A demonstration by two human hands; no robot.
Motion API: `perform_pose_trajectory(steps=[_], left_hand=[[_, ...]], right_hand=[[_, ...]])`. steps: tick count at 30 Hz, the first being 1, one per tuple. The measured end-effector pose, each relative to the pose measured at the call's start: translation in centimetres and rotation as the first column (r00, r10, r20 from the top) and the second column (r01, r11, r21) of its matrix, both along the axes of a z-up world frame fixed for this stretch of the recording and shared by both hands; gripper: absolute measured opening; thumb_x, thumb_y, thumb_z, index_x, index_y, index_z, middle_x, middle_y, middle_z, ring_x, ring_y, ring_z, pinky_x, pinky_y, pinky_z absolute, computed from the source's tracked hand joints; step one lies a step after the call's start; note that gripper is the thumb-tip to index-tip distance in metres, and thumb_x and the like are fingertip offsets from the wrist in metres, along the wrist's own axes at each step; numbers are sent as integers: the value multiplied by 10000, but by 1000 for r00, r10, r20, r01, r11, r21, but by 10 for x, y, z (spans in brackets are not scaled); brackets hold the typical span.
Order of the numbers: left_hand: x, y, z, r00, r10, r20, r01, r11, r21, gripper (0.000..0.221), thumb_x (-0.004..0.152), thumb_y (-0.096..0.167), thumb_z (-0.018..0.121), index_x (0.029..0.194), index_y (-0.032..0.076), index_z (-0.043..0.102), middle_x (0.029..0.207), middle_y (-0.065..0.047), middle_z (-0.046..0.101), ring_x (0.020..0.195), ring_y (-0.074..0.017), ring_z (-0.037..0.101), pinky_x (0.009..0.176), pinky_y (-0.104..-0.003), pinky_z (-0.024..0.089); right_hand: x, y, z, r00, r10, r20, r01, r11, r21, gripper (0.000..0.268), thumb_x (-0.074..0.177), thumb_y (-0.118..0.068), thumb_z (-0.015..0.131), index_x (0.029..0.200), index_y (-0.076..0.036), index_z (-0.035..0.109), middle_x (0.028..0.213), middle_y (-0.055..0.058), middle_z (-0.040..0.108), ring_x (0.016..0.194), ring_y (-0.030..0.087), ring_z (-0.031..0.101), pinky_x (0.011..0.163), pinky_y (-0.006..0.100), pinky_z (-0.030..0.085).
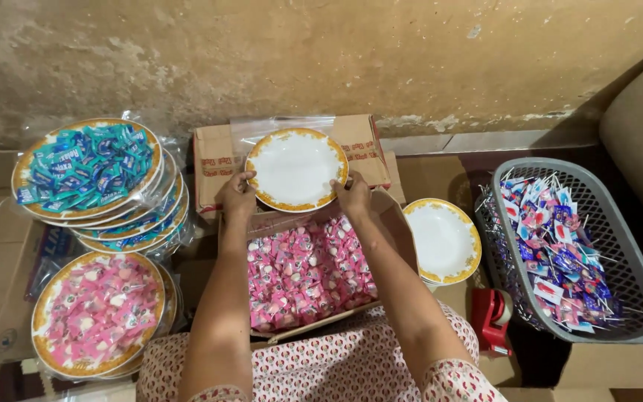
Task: Arranging small pink packets onto decorative plates from a cardboard box.
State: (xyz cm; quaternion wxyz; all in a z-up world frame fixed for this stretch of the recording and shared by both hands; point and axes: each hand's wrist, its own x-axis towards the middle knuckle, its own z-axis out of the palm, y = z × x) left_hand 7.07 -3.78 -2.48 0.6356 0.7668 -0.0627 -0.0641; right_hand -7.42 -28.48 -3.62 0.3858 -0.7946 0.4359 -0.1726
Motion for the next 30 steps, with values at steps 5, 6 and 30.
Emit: perform_pose_trajectory(steps=[5, 6, 30], left_hand=[[-8, 2, 17, 993, -93, 71, 68, 953, 294, 292, 943, 140, 593, 1141, 314, 719, 1379, -24, 579, 1360, -244, 511, 1126, -400, 441], [-8, 0, 14, 985, -140, 102, 75, 875, 479, 257, 960, 250, 603, 1147, 389, 709, 1577, 4, 412, 1493, -274, 376, 1204, -450, 368], [-135, 65, -27, 981, -136, 135, 18, 767, 641, 205, 870, 216, 626, 998, 134, 764, 1081, -162, 727, 1102, -379, 678, 940, -489, 554]], right_hand=[[-10, 12, 34, 996, 95, 5, -84, 904, -420, 504, 786, -418, 825, 1231, -223, 690, 1087, 58, 643, 1076, 331, 663, 894, 456, 548], [-13, 15, 39, 983, 167, 74, -76, 741, -667, 421, 793, -307, 824, 1184, -204, 704, 1159, 87, 517, 1100, 373, 594, 895, 465, 517], [-127, 46, -48, 706, 511, -491, -687, 661, -301, 301, 832, -332, 604, 1029, -176, 770, 849, 173, 754, 903, 368, 746, 810, 471, 608]])
